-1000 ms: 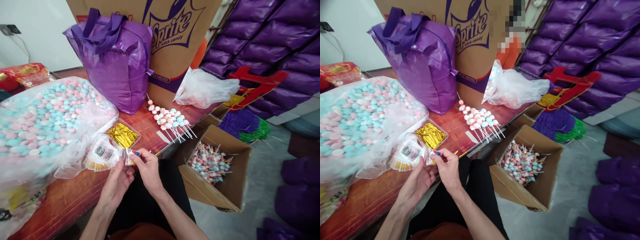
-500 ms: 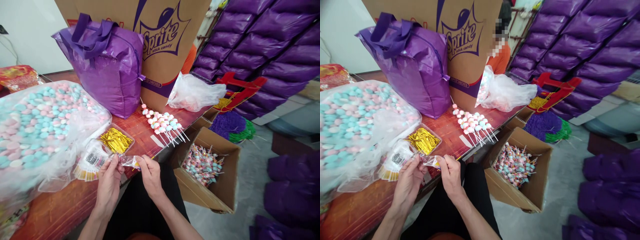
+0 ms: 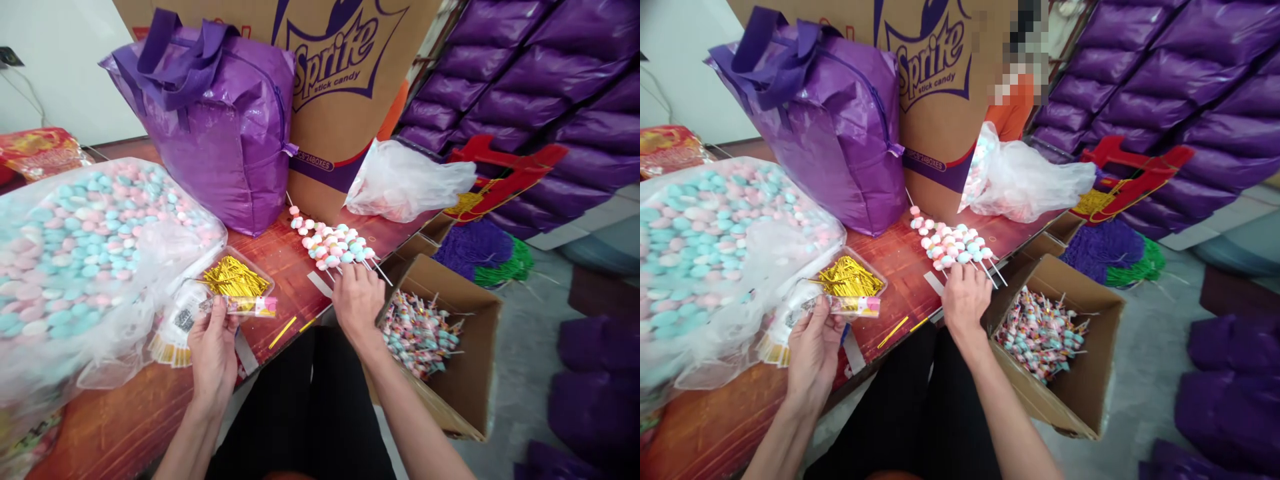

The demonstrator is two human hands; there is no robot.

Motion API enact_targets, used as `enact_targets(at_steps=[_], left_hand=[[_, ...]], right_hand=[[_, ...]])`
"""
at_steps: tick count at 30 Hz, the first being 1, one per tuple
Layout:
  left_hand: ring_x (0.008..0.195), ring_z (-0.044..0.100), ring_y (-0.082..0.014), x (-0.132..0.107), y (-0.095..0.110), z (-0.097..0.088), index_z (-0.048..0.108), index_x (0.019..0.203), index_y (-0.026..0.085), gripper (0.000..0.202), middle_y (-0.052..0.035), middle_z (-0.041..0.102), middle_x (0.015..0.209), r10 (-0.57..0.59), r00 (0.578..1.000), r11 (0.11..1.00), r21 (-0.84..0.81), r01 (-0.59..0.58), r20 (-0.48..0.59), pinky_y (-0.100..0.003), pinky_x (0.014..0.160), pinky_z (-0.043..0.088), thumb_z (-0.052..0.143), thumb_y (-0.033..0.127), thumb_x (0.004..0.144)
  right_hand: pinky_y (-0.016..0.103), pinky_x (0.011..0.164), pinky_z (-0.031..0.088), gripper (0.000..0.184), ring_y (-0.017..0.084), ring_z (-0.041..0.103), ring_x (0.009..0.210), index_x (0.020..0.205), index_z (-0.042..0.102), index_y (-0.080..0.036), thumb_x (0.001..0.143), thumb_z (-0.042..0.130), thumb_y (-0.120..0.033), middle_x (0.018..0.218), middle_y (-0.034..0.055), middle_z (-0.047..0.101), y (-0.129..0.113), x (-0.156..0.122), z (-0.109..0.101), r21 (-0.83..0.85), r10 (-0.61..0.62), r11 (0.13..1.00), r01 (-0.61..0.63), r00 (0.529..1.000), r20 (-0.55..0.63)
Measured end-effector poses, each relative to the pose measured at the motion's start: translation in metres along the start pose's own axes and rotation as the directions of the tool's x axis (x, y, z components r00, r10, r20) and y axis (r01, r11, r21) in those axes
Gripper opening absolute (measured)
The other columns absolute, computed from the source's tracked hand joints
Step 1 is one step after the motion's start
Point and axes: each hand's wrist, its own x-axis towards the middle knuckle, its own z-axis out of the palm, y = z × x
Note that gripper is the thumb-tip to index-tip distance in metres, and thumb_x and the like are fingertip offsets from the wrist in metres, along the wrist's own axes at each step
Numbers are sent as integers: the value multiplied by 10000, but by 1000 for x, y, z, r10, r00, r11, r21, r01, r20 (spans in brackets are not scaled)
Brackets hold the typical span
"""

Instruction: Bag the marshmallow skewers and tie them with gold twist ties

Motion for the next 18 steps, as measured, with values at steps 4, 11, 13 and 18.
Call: enact_targets(at_steps=[4, 11, 13, 18], left_hand=[[570, 578, -53, 5, 0, 2, 683, 762, 128, 351, 30, 676, 705, -47, 999, 998, -39, 48, 17, -160, 536, 495, 939, 232, 546], [564, 593, -57, 16, 9, -2, 674, 795, 116, 202, 10, 690, 715, -62, 997, 996, -73, 59, -41, -164, 535, 494, 841, 206, 724], [557, 589, -56, 19, 10, -4, 666, 787, 120, 190, 16, 682, 698, -43, 998, 996, -77, 39, -47, -164, 537, 488, 825, 217, 747], [557, 588, -54, 23, 9, -7, 657, 782, 127, 241, 27, 673, 683, -22, 999, 993, -114, 18, -38, -169, 554, 478, 851, 255, 718]], right_hand=[[369, 721, 233, 167, 253, 486, 822, 898, 709, -152, 907, 542, -146, 908, 138, 687, 18, 5, 9, -164, 22, 986, -3, 993, 112], [357, 771, 313, 206, 237, 563, 783, 832, 713, -165, 896, 570, -298, 798, 96, 717, 25, -4, 18, 161, 185, 967, -199, 978, 96], [337, 732, 371, 235, 219, 582, 720, 787, 707, -170, 863, 615, -372, 731, 66, 701, 22, -12, 13, 391, 302, 857, -335, 942, 145], [277, 562, 402, 293, 142, 524, 568, 771, 718, -163, 727, 764, -449, 648, 0, 647, -1, -40, -8, 758, 470, 296, -582, 779, 415]])
